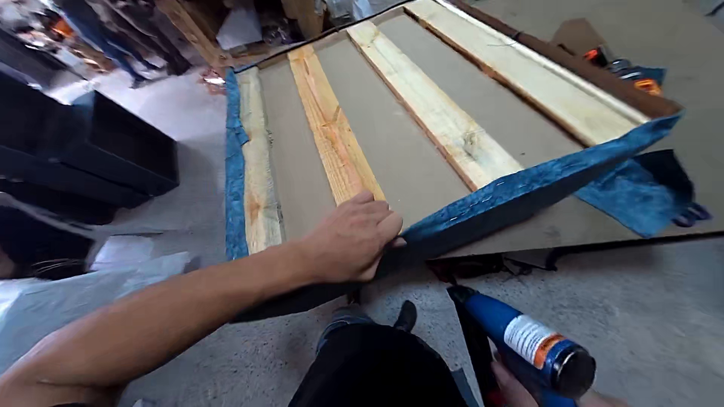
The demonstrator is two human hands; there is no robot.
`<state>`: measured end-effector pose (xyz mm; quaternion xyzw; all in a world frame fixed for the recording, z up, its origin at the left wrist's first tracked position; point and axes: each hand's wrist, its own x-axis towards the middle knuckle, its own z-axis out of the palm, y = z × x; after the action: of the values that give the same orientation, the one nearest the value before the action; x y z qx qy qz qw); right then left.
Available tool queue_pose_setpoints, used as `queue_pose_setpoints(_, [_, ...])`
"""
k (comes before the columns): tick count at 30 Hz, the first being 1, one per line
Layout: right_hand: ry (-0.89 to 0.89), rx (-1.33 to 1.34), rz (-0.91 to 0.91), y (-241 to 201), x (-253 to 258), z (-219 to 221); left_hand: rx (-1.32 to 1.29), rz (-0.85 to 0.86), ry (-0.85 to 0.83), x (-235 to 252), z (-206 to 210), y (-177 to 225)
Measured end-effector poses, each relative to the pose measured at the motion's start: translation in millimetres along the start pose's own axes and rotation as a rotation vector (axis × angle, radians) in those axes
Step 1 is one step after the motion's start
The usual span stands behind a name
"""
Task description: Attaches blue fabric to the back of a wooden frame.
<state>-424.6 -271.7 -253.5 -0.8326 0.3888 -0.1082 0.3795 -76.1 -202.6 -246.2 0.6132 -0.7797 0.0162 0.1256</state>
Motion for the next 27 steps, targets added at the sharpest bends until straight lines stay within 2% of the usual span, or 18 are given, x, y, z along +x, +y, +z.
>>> queue_pose_setpoints(4, [0.173, -0.070, -0.021, -36, 36, 19, -0.107, -0.015, 0.033, -18, 63, -23])
queue_pose_setpoints(9, [0.270, -0.268, 0.025, -54, 79, 45, -0.144, -0.158, 0.072, -25, 69, -31])
queue_pose_setpoints(13, [0.220, -0.377, 0.112, -71, 87, 51, -0.138, -0.291, 0.048, -27, 74, -32])
queue_pose_setpoints(23, [0.023, -0.295, 0.119, -131, 56, 87, -0.288, -0.352, 0.012, -29, 69, -42])
queue_pose_setpoints(27, [0.065, -0.313, 0.104, -136, 50, 97, -0.349, -0.434, 0.033, -39, 45, -49])
